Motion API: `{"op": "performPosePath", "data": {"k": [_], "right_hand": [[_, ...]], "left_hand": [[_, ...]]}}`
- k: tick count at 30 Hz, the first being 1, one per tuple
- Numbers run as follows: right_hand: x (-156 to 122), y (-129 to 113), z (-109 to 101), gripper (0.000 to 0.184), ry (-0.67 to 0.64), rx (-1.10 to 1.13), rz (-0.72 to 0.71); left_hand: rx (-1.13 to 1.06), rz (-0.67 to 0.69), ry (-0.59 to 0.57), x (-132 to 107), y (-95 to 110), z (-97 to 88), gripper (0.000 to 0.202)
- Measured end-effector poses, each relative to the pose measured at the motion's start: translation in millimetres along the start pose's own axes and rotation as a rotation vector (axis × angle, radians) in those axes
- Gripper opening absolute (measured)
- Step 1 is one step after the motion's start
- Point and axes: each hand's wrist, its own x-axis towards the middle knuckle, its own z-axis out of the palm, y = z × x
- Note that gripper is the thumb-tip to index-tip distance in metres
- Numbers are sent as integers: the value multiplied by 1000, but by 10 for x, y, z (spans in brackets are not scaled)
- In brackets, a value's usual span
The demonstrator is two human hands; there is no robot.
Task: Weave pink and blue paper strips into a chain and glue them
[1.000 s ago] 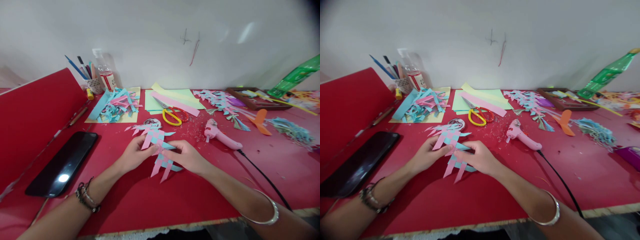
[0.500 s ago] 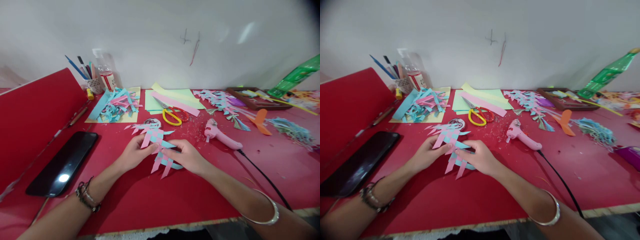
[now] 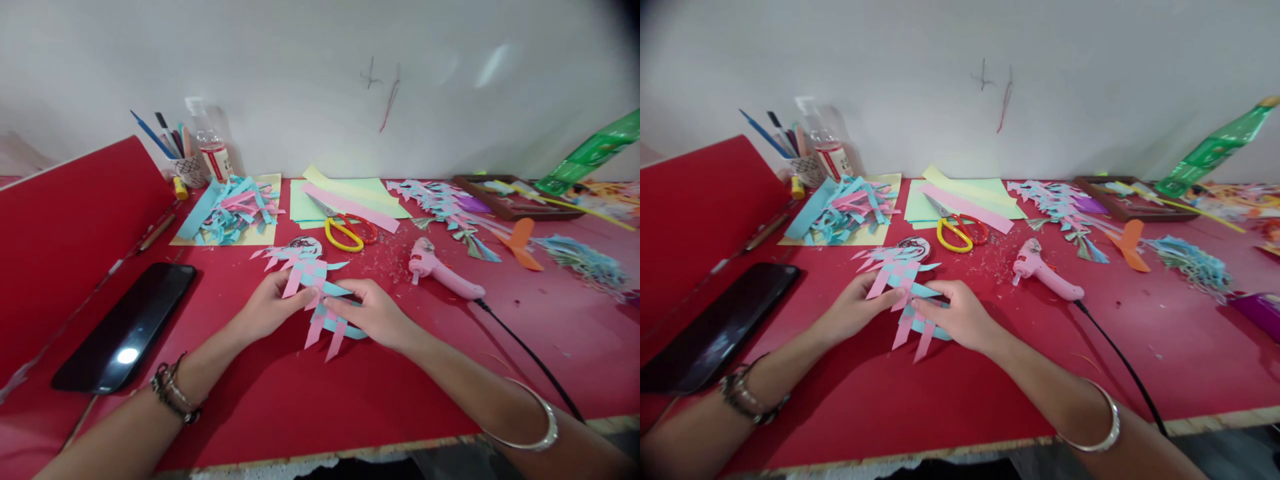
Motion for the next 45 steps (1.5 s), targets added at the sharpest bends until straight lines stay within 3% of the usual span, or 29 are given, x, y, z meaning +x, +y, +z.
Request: {"op": "performPosePath", "data": {"k": [9, 17, 27, 34, 40, 45], "right_hand": [[16, -6, -9, 33, -31, 88, 12], [43, 38, -61, 26, 341, 29, -49], [46, 43, -54, 17, 341, 4, -33], [55, 62, -57, 17, 327, 88, -30], [43, 42, -76, 23, 369, 41, -25], [36, 38, -77, 25, 392, 13, -42]], "left_hand": [[131, 26, 97, 17, -13, -61, 22], [138, -23, 155, 22, -43, -89, 27], [64, -19, 119, 5, -12, -78, 26], [-213, -75, 128, 1, -88, -66, 22], [-457, -107, 211, 20, -83, -56, 19], [-510, -84, 199, 37, -87, -67, 19]]}}
